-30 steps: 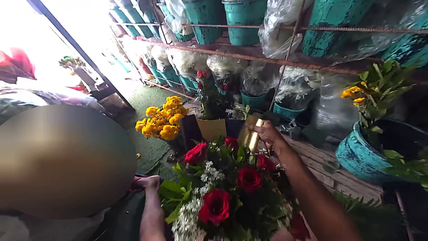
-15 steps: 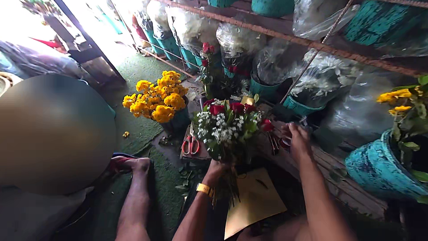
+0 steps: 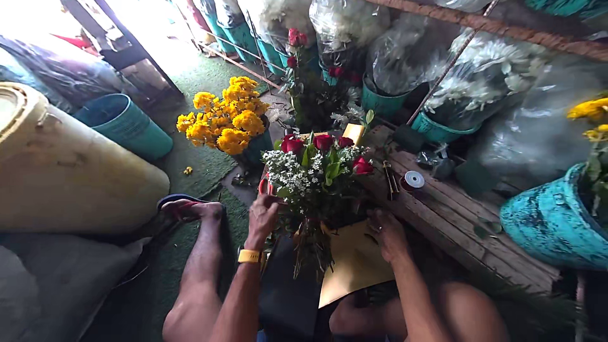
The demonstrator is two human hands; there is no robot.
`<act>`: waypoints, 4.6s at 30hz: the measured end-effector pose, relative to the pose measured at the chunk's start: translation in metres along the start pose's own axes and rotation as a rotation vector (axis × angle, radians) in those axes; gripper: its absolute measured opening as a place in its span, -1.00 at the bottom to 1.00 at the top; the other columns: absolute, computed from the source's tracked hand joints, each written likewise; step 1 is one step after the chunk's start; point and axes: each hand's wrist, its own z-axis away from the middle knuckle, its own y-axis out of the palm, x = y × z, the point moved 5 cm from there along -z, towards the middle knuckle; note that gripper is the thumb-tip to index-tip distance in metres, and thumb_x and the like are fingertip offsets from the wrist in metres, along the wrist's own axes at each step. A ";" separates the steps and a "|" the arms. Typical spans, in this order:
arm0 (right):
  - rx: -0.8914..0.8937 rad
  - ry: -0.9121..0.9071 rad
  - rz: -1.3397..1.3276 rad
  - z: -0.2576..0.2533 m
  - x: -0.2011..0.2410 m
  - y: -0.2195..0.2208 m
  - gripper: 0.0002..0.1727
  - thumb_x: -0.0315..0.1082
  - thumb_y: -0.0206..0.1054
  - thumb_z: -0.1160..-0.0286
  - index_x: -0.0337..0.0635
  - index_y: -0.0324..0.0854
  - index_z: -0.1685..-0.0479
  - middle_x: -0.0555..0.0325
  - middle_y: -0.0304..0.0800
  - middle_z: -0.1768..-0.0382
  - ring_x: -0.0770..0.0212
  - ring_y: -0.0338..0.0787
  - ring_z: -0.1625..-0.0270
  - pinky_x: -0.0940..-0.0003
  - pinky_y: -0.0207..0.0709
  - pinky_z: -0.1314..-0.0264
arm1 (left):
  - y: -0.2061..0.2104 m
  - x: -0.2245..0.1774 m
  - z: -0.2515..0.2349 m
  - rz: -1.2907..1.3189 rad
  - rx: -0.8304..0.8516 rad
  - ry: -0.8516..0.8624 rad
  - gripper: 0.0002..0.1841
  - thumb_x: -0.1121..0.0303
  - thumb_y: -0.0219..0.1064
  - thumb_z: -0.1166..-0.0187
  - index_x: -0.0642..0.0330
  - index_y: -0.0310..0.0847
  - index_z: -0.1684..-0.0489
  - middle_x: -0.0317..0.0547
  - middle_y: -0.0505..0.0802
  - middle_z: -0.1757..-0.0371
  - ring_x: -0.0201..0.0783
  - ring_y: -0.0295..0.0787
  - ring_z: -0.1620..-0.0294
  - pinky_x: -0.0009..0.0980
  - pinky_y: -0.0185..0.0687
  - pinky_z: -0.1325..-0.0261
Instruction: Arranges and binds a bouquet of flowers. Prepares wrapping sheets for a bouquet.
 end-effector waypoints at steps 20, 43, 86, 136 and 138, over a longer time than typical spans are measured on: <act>0.294 -0.179 0.480 0.004 -0.034 0.064 -0.49 -0.04 0.29 -0.71 -0.21 0.59 -0.45 -0.03 0.75 -0.33 0.18 0.73 -0.37 0.15 0.61 -0.46 | -0.024 0.010 0.176 0.655 0.488 -0.213 -0.20 0.18 0.54 -0.28 0.26 0.39 -0.60 0.05 0.88 -0.02 -0.08 0.87 0.14 -0.17 0.85 0.16; -0.445 -0.535 0.575 -0.014 0.024 -0.021 -0.38 -0.12 0.32 -0.67 -0.35 0.43 -0.57 -0.31 0.60 -0.44 -0.16 0.63 -0.48 -0.09 0.49 -0.58 | -0.014 -0.007 0.194 0.488 0.514 -0.302 -0.31 0.39 0.53 -0.38 0.13 0.38 -0.59 0.03 0.90 0.18 -0.11 0.86 0.39 -0.22 0.80 0.46; -0.440 -0.702 0.577 0.202 0.053 -0.054 -0.45 0.23 0.47 -0.39 -0.12 0.72 0.54 0.32 0.68 0.64 0.44 0.70 0.55 0.33 0.64 0.41 | 0.031 -0.090 0.264 0.368 0.379 0.319 -0.55 0.02 0.32 -0.63 0.10 0.70 -0.33 -0.22 0.85 -0.18 -0.30 0.80 -0.19 -0.23 0.79 -0.21; 1.010 -1.292 0.848 0.328 0.306 0.111 -0.85 -0.34 0.46 -0.51 -0.25 0.71 0.13 0.24 0.82 0.27 0.43 0.80 0.21 0.46 0.76 0.09 | -0.148 -0.166 0.272 0.537 0.312 0.663 -0.62 0.43 0.48 -0.52 0.17 0.67 -0.30 -0.23 0.89 -0.09 -0.35 0.84 -0.12 -0.29 0.80 -0.30; 0.829 -1.409 0.891 0.344 0.332 0.089 -0.85 -0.28 0.38 -0.59 -0.17 0.70 0.10 0.36 0.79 0.25 0.55 0.76 0.20 0.54 0.73 0.06 | -0.138 -0.130 0.268 0.467 0.452 0.570 -0.71 0.48 0.46 -0.51 0.18 0.72 -0.18 -0.24 0.91 -0.04 -0.38 0.85 -0.09 -0.29 0.80 -0.27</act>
